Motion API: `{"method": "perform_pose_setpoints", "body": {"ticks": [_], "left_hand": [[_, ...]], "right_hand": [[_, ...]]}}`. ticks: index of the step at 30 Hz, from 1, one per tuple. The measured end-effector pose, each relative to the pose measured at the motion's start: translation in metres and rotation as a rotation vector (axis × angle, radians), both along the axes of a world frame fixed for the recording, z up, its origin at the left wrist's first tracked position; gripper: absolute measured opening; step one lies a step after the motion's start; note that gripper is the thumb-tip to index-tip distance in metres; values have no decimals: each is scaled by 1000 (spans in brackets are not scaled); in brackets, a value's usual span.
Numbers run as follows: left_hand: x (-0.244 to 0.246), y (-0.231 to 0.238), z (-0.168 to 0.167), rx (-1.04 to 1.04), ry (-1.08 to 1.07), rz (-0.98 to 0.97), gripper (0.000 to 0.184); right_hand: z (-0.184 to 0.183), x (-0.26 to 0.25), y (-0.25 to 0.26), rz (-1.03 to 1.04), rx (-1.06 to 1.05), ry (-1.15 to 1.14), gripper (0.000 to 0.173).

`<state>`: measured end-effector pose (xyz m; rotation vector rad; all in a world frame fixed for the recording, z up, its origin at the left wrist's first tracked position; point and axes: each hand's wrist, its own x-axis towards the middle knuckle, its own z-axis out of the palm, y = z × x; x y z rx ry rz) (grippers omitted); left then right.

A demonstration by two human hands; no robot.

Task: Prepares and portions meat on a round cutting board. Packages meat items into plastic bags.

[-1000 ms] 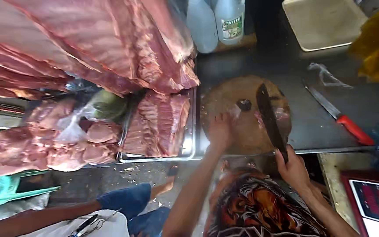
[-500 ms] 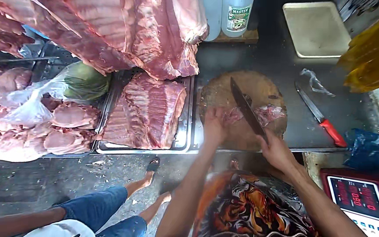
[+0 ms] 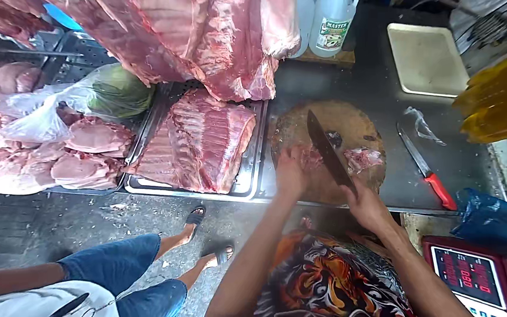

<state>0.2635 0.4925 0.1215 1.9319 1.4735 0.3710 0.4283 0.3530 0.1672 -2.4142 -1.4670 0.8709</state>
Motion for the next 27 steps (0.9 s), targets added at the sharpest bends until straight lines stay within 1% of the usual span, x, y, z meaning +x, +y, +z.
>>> {"method": "perform_pose_setpoints", "body": {"ticks": [2,3,6,8,9,10,12,13,14,16,18,20,22,24,27], "left_hand": [[-6,0,5,-50,-27,6,60],[-8,-1,7,-74,-39,15,61],[-12,-6,8,-114,-78,74,61],[-12,-9,6,-99,-91,116,60],[-12,-10,6,-91,-92,127,60],[-13,-11,5,-87,-87,133,59],[-14,-14,6,-95,-75,135,59],[-15,-15,6,-100,-68,133,60],[-16,-14,7,-100,-70,129,61],[-19,-15,7,-82,-101,121,60],[-20,-15,2,31,-131,105,50],[-23,-14,-4,149,-125,87,36],[-30,-13,-5,123,-82,72,30],[-37,-14,-5,60,-86,83,29],[-42,-20,-11,72,-135,114,29]], "right_hand": [[8,-2,0,-29,74,-32,44],[13,-4,-1,-38,153,-53,46],[28,-15,-5,-20,482,-142,46],[33,-25,-5,8,611,-163,45],[30,-30,-5,27,604,-158,43],[22,-32,-5,49,521,-131,42],[4,-32,-4,72,164,-42,44],[-4,-30,-3,70,51,-17,46],[-8,-27,0,65,11,-6,46],[-5,-21,4,56,3,-4,45],[-3,-15,10,40,39,-52,44],[2,-7,16,-1,73,-86,46],[13,0,19,-33,174,-89,46],[26,1,19,-32,362,-61,43],[45,-17,16,-25,681,30,44]]}}
